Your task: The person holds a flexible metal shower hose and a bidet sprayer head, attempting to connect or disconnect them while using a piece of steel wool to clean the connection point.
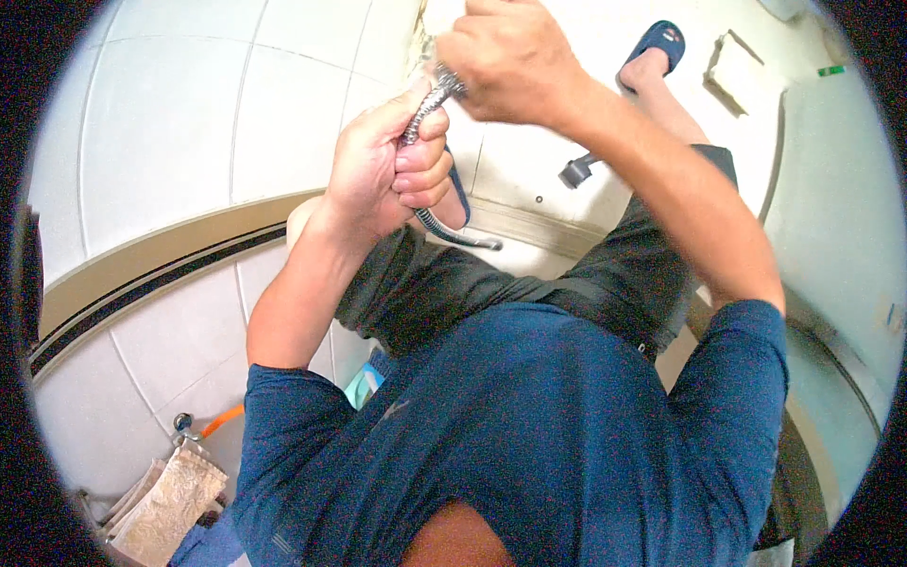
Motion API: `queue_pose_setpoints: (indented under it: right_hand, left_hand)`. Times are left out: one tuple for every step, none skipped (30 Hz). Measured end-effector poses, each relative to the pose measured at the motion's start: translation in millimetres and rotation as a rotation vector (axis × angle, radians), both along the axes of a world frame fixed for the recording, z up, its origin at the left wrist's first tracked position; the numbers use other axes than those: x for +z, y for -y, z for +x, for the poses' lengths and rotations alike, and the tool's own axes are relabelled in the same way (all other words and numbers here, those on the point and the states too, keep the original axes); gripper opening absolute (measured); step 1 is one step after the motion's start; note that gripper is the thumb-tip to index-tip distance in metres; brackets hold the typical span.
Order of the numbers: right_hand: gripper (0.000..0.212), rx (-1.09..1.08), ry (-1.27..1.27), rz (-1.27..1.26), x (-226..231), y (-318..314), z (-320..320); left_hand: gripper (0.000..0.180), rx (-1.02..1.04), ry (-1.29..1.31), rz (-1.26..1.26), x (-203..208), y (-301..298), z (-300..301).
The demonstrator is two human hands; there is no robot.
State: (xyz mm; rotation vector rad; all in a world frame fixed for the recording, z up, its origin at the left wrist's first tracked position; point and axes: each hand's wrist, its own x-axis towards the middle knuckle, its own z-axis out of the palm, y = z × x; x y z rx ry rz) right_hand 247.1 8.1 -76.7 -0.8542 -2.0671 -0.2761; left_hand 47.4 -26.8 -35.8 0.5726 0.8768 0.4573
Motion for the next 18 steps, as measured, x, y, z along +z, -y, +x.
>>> queue_pose_setpoints:
  right_hand:
    - [0.027, 0.024, 0.072, 0.002, -4, -3, 10]
    - [0.026, 0.050, 0.144, 0.005, -7, -5, 18]
    - [0.023, 0.102, 0.149, 0.020, -7, -8, 18]
    - [0.022, 0.054, 0.206, 0.024, -19, -17, 30]
    - [0.023, -0.015, 0.183, -0.002, -32, -26, 53]
    - [0.023, -0.084, 0.163, -0.024, -42, -30, 77]
    - [0.023, -0.150, 0.221, -0.017, -44, -28, 91]
    - [0.023, -0.220, 0.280, -0.010, -47, -29, 102]
    - [0.021, -0.250, 0.276, 0.025, -39, -27, 91]
    - [0.022, -0.154, 0.258, 0.039, -22, -20, 69]
    - [0.021, 0.026, 0.241, 0.011, -16, -21, 46]
    - [0.020, 0.088, 0.094, 0.078, -20, -14, 14]
    - [0.020, 0.114, 0.047, 0.142, -16, -11, -7]
    - [0.020, 0.138, 0.013, 0.179, -20, -16, -18]
    - [0.021, 0.117, 0.055, 0.121, -18, -15, -9]
    - [0.022, 0.102, 0.085, 0.058, -12, -10, -1]
    - [0.023, 0.104, 0.144, 0.103, -11, -10, 2]
    - [0.024, 0.149, 0.151, 0.071, -13, -13, 8]
  left_hand:
    - [0.046, -0.017, 0.007, -0.045, 1, 3, -2]
    - [0.046, -0.021, 0.000, -0.047, -2, 6, -5]
    - [0.046, -0.004, 0.056, -0.071, -9, 11, -9]
    - [0.045, -0.002, 0.119, -0.099, -11, 14, -9]
    - [0.046, -0.011, 0.138, -0.117, -8, 13, -14]
    - [0.046, -0.020, 0.141, -0.118, -7, 16, -17]
    - [0.046, -0.030, 0.135, -0.115, -7, 21, -23]
    - [0.046, -0.043, 0.131, -0.110, -6, 21, -24]
    - [0.045, -0.020, 0.095, -0.116, -5, 24, -20]
    - [0.045, -0.008, 0.088, -0.120, -6, 25, -18]
    - [0.044, 0.053, 0.086, -0.098, -9, 19, -12]
    - [0.044, 0.108, 0.086, -0.077, -11, 14, -6]
    - [0.043, 0.121, 0.037, -0.121, -7, 15, 2]
    - [0.043, 0.115, 0.048, -0.147, -15, 7, -1]
    - [0.043, 0.083, 0.073, -0.116, -15, 7, -5]
    - [0.043, 0.058, 0.087, -0.089, -13, 12, -11]
    - [0.045, 0.057, 0.051, -0.104, -12, 20, -10]
    - [0.045, 0.063, 0.043, -0.099, -10, 24, -14]
